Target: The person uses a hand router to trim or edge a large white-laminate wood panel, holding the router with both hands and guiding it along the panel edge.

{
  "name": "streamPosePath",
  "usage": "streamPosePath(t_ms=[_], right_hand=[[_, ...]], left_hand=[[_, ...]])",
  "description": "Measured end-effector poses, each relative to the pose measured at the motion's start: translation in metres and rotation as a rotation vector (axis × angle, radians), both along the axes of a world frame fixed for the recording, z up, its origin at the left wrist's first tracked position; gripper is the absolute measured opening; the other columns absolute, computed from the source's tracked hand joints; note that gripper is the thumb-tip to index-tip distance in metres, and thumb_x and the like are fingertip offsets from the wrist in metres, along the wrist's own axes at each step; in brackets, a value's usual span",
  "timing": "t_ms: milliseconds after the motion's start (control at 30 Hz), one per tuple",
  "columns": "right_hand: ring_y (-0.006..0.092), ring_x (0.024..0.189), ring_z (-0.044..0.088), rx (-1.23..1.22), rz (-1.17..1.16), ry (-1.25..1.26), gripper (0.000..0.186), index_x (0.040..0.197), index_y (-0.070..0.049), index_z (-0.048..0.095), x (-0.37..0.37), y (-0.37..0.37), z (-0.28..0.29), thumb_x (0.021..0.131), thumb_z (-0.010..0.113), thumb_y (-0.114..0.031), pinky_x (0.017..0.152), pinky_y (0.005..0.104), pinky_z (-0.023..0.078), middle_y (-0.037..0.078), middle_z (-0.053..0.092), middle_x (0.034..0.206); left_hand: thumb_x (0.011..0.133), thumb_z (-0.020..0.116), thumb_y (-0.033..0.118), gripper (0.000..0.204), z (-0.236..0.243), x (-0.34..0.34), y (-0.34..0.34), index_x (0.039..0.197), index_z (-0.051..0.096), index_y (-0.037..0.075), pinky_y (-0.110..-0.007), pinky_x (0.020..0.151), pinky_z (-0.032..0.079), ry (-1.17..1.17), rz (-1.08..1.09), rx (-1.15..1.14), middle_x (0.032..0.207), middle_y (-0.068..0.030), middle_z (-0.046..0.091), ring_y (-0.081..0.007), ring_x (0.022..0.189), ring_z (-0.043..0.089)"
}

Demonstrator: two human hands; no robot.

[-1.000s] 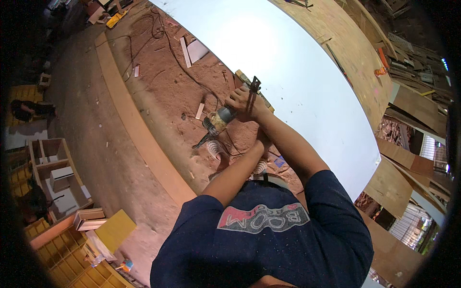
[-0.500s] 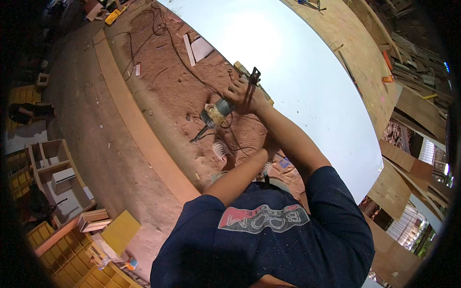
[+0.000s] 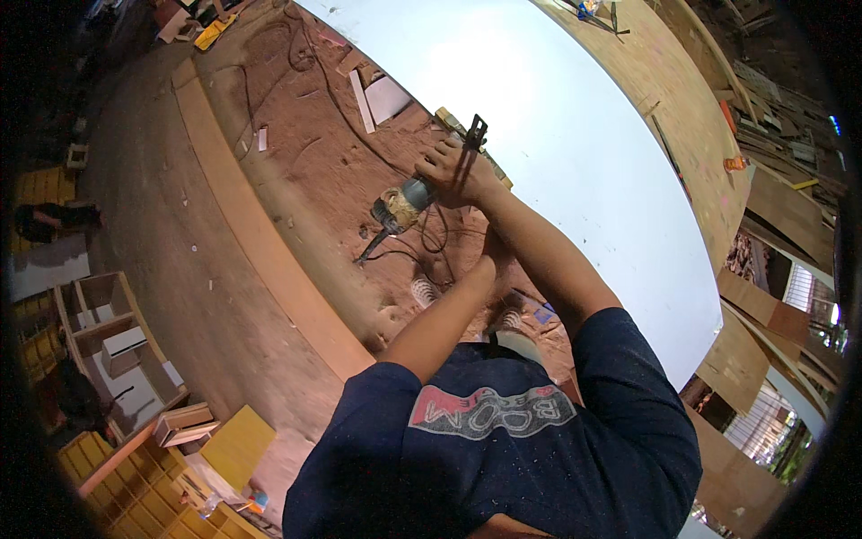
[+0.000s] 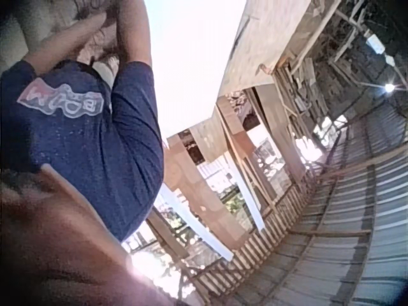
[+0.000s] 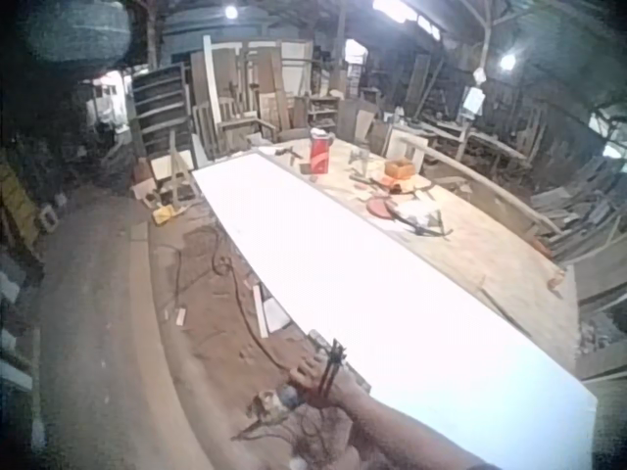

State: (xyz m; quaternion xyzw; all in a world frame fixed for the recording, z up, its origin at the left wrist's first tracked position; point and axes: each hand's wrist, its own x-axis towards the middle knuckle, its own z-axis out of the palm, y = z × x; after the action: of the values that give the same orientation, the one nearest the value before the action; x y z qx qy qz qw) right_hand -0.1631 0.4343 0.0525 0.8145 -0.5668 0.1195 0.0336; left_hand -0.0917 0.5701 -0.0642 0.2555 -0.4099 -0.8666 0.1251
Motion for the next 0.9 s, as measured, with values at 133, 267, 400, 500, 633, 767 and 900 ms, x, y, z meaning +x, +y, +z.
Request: streamPosePath(t_ms=[133, 267, 400, 500, 633, 767, 900], right_hand=[[0.0283, 0.1, 0.07, 0.036, 0.003, 0.07, 0.037, 0.11, -0.014, 0.061, 0.006, -0.029, 0.001, 0.079, 0.078, -0.025, 0.094, 0.0424, 0.056, 0.009, 0.065, 0.102], [0.028, 0.099, 0.069, 0.002, -0.014, 0.04, 0.037, 0.109, -0.014, 0.061, -0.001, -0.05, -0.011, 0.078, 0.078, -0.024, 0.092, 0.0416, 0.056, 0.009, 0.065, 0.101], [0.0278, 0.097, 0.069, -0.04, -0.016, 0.009, 0.038, 0.11, -0.013, 0.061, 0.002, -0.071, -0.01, 0.077, 0.078, -0.024, 0.087, 0.0406, 0.056, 0.009, 0.065, 0.098], [0.028, 0.096, 0.068, -0.014, -0.005, 0.028, 0.04, 0.111, -0.013, 0.061, 0.007, -0.088, -0.009, 0.076, 0.079, -0.025, 0.086, 0.0405, 0.056, 0.009, 0.064, 0.098], [0.0291, 0.097, 0.067, -0.005, 0.014, 0.005, 0.044, 0.113, -0.013, 0.061, 0.009, -0.103, -0.008, 0.075, 0.08, -0.026, 0.086, 0.0417, 0.055, 0.01, 0.064, 0.101], [0.0303, 0.097, 0.066, -0.167, 0.038, -0.056, 0.047, 0.114, -0.013, 0.06, 0.001, -0.122, -0.013, 0.075, 0.082, -0.027, 0.087, 0.0426, 0.055, 0.011, 0.063, 0.103], [0.0297, 0.111, 0.065, 0.083, -0.032, -0.008, 0.053, 0.123, -0.01, 0.06, 0.014, -0.148, -0.002, 0.075, 0.08, -0.021, 0.102, 0.0429, 0.051, 0.012, 0.067, 0.115]], left_hand=[[0.109, 0.058, 0.024, 0.048, -0.055, -0.008, -0.036, 0.148, 0.046, -0.001, -0.038, 0.114, 0.047, -0.14, -0.063, -0.311, 0.148, -0.0151, 0.058, -0.0243, 0.133, 0.057], [0.105, 0.063, 0.026, 0.047, -0.046, -0.006, -0.033, 0.142, 0.053, -0.002, -0.039, 0.111, 0.047, -0.114, 0.062, -0.483, 0.139, -0.0168, 0.063, -0.0253, 0.13, 0.059], [0.105, 0.063, 0.026, 0.045, -0.008, 0.007, -0.045, 0.14, 0.055, -0.002, -0.04, 0.11, 0.048, -0.226, 0.131, -0.313, 0.137, -0.0167, 0.064, -0.026, 0.129, 0.059], [0.107, 0.06, 0.023, 0.043, 0.004, 0.013, -0.061, 0.141, 0.053, -0.001, -0.041, 0.111, 0.047, -0.222, 0.099, -0.358, 0.139, -0.0154, 0.062, -0.0259, 0.13, 0.058], [0.108, 0.057, 0.02, 0.04, 0.019, 0.014, -0.091, 0.143, 0.051, 0.0, -0.041, 0.111, 0.047, -0.248, 0.038, -0.519, 0.141, -0.0138, 0.06, -0.0258, 0.131, 0.057], [0.11, 0.053, 0.017, 0.038, 0.026, 0.01, -0.124, 0.145, 0.049, 0.001, -0.042, 0.111, 0.046, -0.231, -0.019, -0.225, 0.143, -0.0122, 0.058, -0.0256, 0.132, 0.055], [0.112, 0.051, 0.023, 0.043, -0.031, 0.013, -0.164, 0.15, 0.045, 0.002, -0.039, 0.113, 0.044, -0.172, -0.03, -0.11, 0.145, -0.0113, 0.057, -0.0232, 0.132, 0.054]])
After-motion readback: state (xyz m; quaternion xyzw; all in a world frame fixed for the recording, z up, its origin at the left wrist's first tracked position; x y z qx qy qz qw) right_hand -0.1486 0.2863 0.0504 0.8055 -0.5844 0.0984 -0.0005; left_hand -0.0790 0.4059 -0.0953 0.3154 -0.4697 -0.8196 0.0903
